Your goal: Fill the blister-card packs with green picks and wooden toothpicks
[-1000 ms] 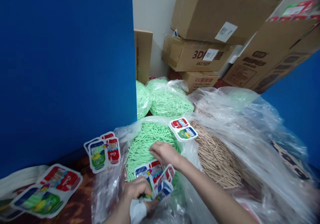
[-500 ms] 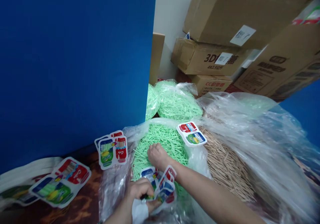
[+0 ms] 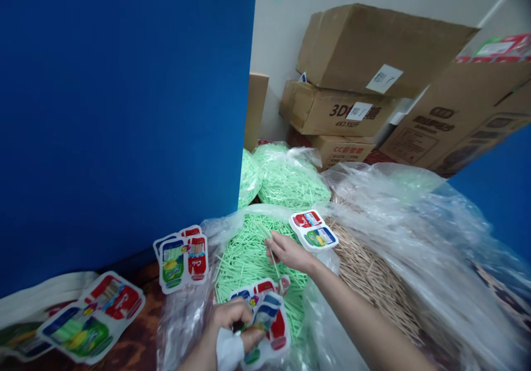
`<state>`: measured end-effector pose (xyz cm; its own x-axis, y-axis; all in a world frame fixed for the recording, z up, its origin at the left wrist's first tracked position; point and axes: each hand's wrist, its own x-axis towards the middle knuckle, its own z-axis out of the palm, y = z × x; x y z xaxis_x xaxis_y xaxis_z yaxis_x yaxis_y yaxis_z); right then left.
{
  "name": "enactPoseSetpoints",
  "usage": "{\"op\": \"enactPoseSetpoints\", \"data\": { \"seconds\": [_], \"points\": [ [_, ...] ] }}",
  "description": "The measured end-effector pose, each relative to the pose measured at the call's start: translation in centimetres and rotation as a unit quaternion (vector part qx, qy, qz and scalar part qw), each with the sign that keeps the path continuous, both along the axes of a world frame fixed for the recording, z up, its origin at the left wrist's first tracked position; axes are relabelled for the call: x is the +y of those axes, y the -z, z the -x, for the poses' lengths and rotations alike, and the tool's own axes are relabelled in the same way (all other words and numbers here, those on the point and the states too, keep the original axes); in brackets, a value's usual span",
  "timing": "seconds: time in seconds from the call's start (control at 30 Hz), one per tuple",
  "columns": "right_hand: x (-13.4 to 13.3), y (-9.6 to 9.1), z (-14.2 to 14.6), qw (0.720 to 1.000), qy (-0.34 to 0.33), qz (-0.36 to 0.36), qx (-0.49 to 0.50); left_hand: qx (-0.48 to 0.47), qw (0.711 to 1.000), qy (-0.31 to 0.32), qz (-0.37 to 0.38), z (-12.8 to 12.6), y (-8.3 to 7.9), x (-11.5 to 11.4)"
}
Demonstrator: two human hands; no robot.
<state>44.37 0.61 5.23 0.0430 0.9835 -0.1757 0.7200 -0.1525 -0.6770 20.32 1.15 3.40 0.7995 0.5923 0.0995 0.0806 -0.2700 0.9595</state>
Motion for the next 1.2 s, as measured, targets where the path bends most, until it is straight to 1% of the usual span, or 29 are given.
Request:
{"op": "enactPoseSetpoints", "data": {
  "seconds": [0.03, 0.07, 0.1, 0.13, 0.2, 0.3, 0.37, 0.4, 0.5, 0.6, 0.7, 0.77, 0.87, 0.93, 1.0, 1.07, 1.2],
  "points": [
    [-0.2, 0.3, 0.0, 0.993, 0.036, 0.003, 0.116, -0.003, 1.000, 0.006, -0.002, 0.0, 0.0, 0.0],
    [-0.4, 0.6, 0.1, 0.971, 0.072, 0.007, 0.228, -0.006, 1.000, 0.014, -0.005, -0.1, 0.1, -0.1],
    [-0.5, 0.9, 0.3, 0.942, 0.102, 0.010, 0.319, -0.010, 1.000, 0.018, -0.008, -0.1, 0.1, -0.1],
    [-0.6, 1.0, 0.6, 0.918, 0.122, 0.007, 0.378, -0.013, 1.000, 0.019, -0.010, -0.1, 0.1, -0.2],
    [-0.6, 0.8, 1.2, 0.879, 0.155, -0.018, 0.450, -0.017, 1.000, 0.011, -0.013, 0.0, 0.2, -0.3],
    [-0.4, -0.7, 1.7, 0.832, 0.198, -0.081, 0.511, -0.016, 1.000, -0.009, -0.017, -0.1, 0.2, 0.0],
    [-0.4, -2.2, 1.6, 0.813, 0.212, -0.119, 0.529, -0.009, 0.999, -0.021, -0.023, -0.2, 0.2, 0.4],
    [-0.4, -3.0, 1.5, 0.809, 0.213, -0.137, 0.531, -0.003, 0.999, -0.029, -0.026, -0.3, 0.2, 0.6],
    [-0.7, -5.1, 1.5, 0.809, 0.211, -0.193, 0.514, 0.021, 0.997, -0.070, -0.037, -1.0, 0.2, 1.3],
    [-1.4, -6.7, 2.4, 0.819, 0.224, -0.280, 0.449, 0.013, 0.993, -0.102, -0.061, -2.0, 0.1, 1.7],
    [-2.0, -7.8, 4.1, 0.813, 0.230, -0.369, 0.387, -0.004, 0.990, -0.109, -0.087, -3.1, -0.6, 1.8],
    [-2.3, -8.3, 5.2, 0.809, 0.221, -0.403, 0.366, -0.010, 0.988, -0.111, -0.105, -3.7, -1.3, 1.7],
    [-2.5, -8.4, 6.2, 0.815, 0.208, -0.431, 0.326, -0.021, 0.985, -0.116, -0.126, -4.3, -2.0, 1.6],
    [-2.5, -8.1, 6.5, 0.828, 0.201, -0.436, 0.290, -0.029, 0.984, -0.116, -0.132, -4.5, -2.0, 1.5],
    [-2.5, -7.7, 6.7, 0.844, 0.197, -0.424, 0.261, -0.040, 0.983, -0.118, -0.138, -4.6, -1.8, 1.5],
    [-2.5, -7.2, 7.0, 0.856, 0.202, -0.407, 0.248, -0.049, 0.981, -0.119, -0.145, -4.7, -1.5, 1.5],
    [-2.6, -6.5, 7.6, 0.864, 0.205, -0.392, 0.241, -0.064, 0.978, -0.125, -0.152, -4.9, -1.7, 1.7]
  ]
}}
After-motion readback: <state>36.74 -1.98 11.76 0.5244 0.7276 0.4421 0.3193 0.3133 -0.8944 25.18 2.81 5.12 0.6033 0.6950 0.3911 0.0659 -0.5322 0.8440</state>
